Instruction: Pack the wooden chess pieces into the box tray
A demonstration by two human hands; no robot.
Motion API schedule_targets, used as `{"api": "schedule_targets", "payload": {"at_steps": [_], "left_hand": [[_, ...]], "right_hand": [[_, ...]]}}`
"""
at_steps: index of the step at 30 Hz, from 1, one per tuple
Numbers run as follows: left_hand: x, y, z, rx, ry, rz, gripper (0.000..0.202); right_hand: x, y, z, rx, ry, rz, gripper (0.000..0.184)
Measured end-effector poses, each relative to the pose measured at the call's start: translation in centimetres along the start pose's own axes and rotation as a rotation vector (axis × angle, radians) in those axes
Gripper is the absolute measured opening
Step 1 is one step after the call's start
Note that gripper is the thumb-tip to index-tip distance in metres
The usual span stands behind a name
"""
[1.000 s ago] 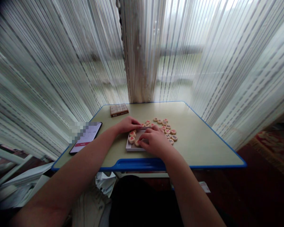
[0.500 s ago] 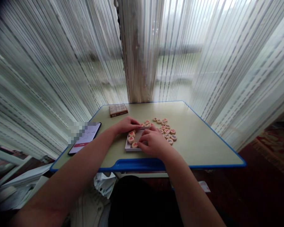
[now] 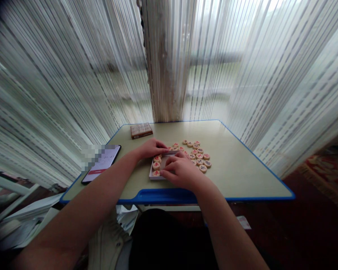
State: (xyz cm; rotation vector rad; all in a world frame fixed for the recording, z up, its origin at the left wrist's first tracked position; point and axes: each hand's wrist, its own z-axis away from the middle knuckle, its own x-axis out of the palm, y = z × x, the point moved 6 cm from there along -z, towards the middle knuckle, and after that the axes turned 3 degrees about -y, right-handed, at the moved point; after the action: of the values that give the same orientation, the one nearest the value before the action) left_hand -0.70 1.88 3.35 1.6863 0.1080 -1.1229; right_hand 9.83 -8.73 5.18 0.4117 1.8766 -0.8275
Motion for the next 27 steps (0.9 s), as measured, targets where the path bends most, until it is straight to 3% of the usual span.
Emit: {"api": "schedule_targets", "payload": {"at_steps": [27], "left_hand": [[0.07,-0.13,-0.11,0.004,-0.008,-0.004,0.039]], "right_hand": [[-0.12,-0.47,-0.07,0.005,-0.023,-0.034,0.028]]}}
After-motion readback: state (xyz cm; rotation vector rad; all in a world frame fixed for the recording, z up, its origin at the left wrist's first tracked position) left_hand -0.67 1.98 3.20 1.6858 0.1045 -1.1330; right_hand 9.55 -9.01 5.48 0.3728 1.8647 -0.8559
